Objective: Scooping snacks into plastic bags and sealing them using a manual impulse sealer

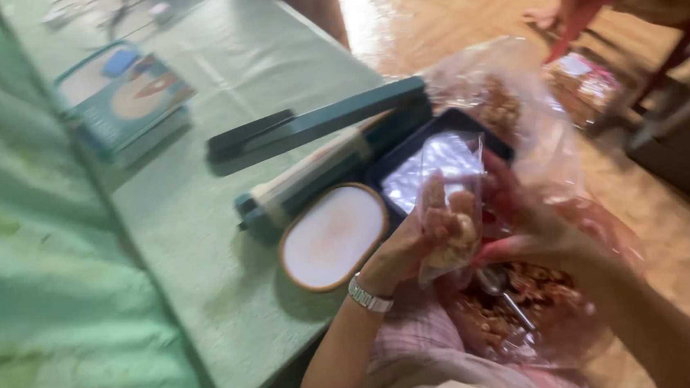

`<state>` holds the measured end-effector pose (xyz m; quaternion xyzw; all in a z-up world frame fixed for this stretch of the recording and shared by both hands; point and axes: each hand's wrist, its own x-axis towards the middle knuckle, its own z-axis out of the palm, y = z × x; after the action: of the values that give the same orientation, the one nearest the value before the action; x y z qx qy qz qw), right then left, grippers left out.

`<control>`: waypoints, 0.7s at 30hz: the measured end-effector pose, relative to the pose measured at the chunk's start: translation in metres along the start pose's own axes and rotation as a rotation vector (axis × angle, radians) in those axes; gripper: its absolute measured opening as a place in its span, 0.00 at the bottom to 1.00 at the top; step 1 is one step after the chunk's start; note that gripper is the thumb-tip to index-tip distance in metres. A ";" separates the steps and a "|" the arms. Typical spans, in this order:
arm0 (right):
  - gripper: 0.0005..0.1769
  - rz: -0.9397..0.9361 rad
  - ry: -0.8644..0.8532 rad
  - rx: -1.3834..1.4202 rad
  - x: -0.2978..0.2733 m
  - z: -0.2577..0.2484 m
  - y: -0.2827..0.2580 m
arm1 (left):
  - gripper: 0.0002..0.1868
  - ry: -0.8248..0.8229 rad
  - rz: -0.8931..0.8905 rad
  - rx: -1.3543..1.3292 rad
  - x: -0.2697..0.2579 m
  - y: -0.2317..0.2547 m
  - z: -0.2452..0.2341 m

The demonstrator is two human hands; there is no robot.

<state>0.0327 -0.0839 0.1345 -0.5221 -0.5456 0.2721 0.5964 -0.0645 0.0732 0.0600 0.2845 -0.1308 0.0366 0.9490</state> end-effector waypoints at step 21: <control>0.37 -0.049 0.212 -0.238 0.124 0.119 0.138 | 0.38 0.664 0.415 1.153 -0.058 0.098 -0.045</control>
<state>-0.0130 0.1086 0.0364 -0.6013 -0.5205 0.1341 0.5912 -0.1245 0.1802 0.0599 0.6859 0.1549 0.3658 0.6097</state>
